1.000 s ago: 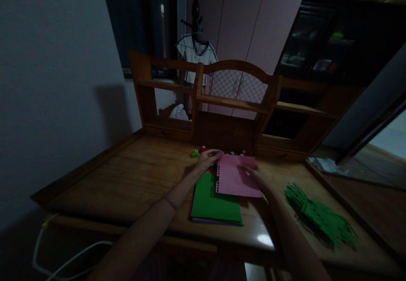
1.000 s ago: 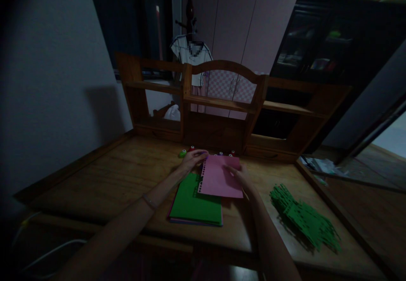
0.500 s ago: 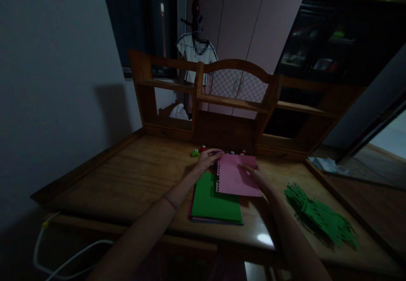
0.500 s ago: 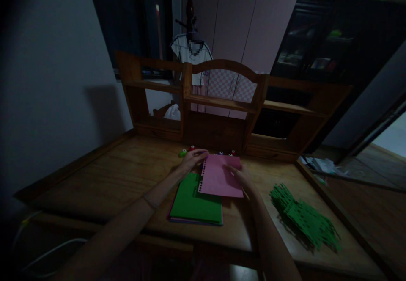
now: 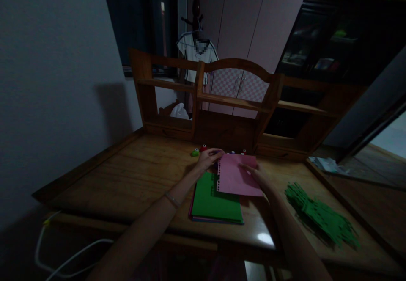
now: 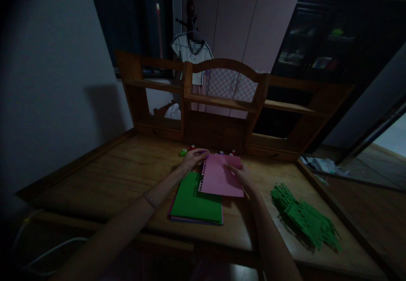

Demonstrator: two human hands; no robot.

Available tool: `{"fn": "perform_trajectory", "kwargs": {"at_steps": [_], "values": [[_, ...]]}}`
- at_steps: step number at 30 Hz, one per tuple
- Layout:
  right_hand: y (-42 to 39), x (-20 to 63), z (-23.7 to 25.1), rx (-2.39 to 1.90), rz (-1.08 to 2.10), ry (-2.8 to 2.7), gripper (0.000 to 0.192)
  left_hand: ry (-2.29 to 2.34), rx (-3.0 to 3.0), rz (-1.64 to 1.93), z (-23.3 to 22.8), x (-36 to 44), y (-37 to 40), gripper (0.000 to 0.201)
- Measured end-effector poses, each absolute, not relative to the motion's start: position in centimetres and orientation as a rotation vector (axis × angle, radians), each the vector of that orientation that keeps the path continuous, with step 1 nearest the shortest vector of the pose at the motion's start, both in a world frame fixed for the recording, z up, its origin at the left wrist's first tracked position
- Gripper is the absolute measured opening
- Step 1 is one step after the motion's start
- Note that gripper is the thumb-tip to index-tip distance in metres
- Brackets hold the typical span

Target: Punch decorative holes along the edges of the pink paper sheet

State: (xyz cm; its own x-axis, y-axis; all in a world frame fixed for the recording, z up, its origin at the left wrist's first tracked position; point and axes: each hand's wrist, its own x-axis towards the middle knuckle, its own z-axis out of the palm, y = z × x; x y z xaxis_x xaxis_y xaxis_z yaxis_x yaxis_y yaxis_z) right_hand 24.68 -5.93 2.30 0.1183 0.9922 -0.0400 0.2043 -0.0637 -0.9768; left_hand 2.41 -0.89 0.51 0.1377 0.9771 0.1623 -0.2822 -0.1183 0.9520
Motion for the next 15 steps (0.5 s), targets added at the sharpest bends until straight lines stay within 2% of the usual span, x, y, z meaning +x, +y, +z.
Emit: {"fn": "perform_trajectory", "kwargs": {"at_steps": [15], "values": [[-5.56,24.70,1.45,-1.410,1.097,-1.256,0.043,0.796,1.166,1.319,0.21,2.68,-0.65,0.039]]}}
